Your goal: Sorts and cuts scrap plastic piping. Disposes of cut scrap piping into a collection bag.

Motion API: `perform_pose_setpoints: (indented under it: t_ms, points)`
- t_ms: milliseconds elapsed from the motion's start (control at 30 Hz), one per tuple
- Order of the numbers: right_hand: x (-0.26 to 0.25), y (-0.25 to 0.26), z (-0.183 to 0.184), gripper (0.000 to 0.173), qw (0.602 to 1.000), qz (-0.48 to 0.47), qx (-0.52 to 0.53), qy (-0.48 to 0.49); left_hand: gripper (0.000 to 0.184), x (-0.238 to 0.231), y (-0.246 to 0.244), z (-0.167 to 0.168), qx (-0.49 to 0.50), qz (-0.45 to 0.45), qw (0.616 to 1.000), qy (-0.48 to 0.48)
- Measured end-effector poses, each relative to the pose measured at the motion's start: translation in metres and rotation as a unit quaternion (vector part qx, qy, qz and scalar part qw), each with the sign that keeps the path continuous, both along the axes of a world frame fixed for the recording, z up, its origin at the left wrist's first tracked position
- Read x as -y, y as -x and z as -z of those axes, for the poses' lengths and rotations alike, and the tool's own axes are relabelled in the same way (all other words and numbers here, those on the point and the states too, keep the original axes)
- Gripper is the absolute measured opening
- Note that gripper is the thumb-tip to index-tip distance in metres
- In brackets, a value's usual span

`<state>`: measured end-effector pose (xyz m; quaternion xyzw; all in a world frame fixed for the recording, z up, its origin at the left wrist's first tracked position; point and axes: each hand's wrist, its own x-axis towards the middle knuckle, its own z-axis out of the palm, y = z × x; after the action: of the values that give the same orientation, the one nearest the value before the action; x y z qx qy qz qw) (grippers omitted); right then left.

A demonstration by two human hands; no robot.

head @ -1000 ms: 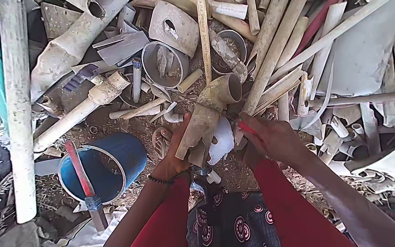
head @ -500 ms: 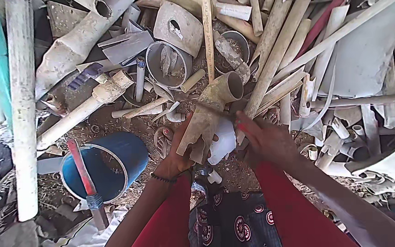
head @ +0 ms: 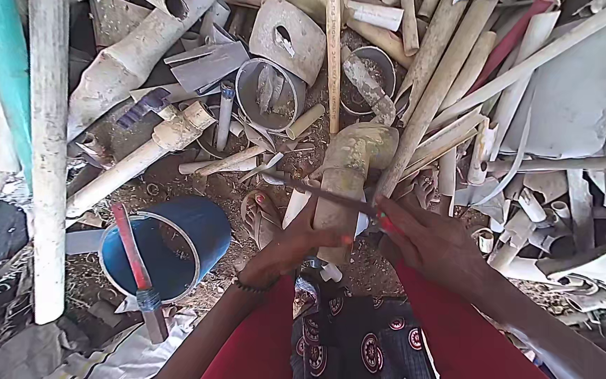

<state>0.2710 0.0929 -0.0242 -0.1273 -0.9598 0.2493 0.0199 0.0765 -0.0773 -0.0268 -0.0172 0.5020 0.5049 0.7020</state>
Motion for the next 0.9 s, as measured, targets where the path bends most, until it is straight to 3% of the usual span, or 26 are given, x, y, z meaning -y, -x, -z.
perform_pose_setpoints:
  t_ms: [100, 200, 267, 433, 533, 700, 900]
  points:
    - [-0.005, 0.003, -0.020, 0.041, 0.991, -0.098, 0.006, -0.095, 0.099, 0.002, 0.000, 0.001, -0.118, 0.062, 0.991, -0.030]
    - [-0.028, -0.002, -0.007, 0.041, 0.994, -0.050, 0.046, -0.087, 0.097, -0.005, 0.001, -0.007, -0.216, 0.144, 0.964, 0.060]
    - [-0.036, -0.002, -0.001, 0.043, 0.995, -0.013, 0.068, -0.076, 0.096, -0.006, 0.001, -0.004, -0.204, 0.139, 0.967, 0.064]
    - [0.011, -0.003, -0.015, 0.032, 0.990, -0.058, 0.048, -0.120, 0.083, 0.007, -0.002, 0.001, -0.228, 0.120, 0.965, 0.038]
    - [-0.012, 0.002, -0.010, 0.025, 0.988, 0.018, 0.133, -0.082, 0.091, -0.004, 0.000, -0.002, -0.213, 0.146, 0.963, 0.074]
    - [0.007, 0.004, -0.029, 0.028, 0.984, -0.037, 0.110, -0.138, 0.088, -0.002, -0.002, -0.003, -0.208, 0.105, 0.971, 0.045]
    - [-0.012, 0.020, -0.039, 0.034, 0.971, -0.007, 0.177, -0.159, 0.092, -0.005, 0.001, -0.003, -0.245, 0.174, 0.950, 0.083]
